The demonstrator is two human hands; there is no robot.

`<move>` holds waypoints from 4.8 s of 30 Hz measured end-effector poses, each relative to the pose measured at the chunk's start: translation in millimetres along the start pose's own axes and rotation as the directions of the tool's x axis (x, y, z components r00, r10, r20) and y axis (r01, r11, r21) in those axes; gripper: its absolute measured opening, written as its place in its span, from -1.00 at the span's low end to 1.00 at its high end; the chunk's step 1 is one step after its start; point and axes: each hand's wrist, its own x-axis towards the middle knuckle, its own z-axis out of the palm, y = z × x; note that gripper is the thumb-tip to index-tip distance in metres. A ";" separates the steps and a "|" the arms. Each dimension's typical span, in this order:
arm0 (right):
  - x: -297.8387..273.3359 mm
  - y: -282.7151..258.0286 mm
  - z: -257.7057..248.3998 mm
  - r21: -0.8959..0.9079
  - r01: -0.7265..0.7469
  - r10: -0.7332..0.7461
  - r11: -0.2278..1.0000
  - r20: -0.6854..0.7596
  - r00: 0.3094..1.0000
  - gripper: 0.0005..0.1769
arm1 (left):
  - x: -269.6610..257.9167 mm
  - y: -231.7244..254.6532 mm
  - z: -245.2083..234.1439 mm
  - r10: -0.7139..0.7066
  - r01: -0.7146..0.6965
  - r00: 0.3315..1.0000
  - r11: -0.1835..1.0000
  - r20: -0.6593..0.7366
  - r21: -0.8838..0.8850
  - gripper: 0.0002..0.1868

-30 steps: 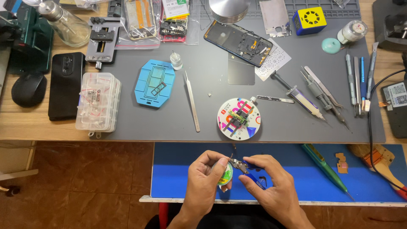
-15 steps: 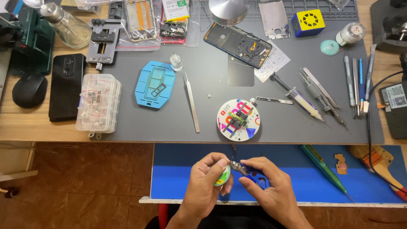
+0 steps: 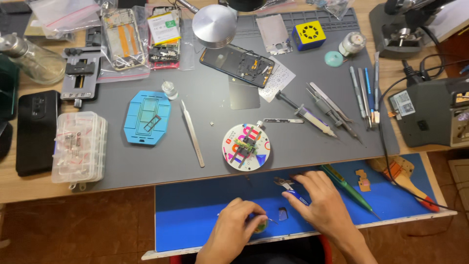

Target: The person uses a hot air gun to heat a small circuit board held by tweezers. They then apply flux with a syringe and solder the board using a soldering iron and solder wire. Finally, they use pliers to cut the solder wire and tweezers to adjust components on the board.

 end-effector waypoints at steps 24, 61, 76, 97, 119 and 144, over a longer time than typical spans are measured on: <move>40.8 -29.1 -54.6 0.074 -0.095 0.110 0.993 -0.228 0.967 -0.78 | 81.4 38.4 -54.1 0.476 -0.153 0.762 0.791 -0.439 0.592 0.24; 16.6 -81.8 46.2 0.169 0.443 -0.474 0.880 0.287 0.832 -0.70 | 52.9 10.4 -113.3 0.185 -0.447 0.616 0.883 -0.765 -0.146 -0.80; 65.2 -103.3 -18.3 0.515 0.132 -0.136 0.847 -0.030 0.990 -0.64 | 16.0 46.6 -94.1 0.324 -0.375 0.904 0.914 -0.277 -0.155 -0.72; 59.8 -79.7 15.1 0.994 -0.111 -0.005 0.007 0.111 0.994 -0.80 | 6.1 53.9 -94.5 0.551 -0.539 0.834 0.799 -0.034 -0.267 -0.90; 92.4 -61.6 -3.2 0.747 -0.137 0.315 0.651 -0.101 0.944 -0.86 | 32.3 33.8 -122.0 0.196 -0.224 0.776 0.974 -0.599 0.029 -0.79; 132.4 -35.2 8.3 0.547 -0.378 0.491 0.747 -0.072 0.868 -0.58 | 70.6 -14.5 -132.3 0.264 -0.206 0.598 0.963 -0.757 0.173 -0.73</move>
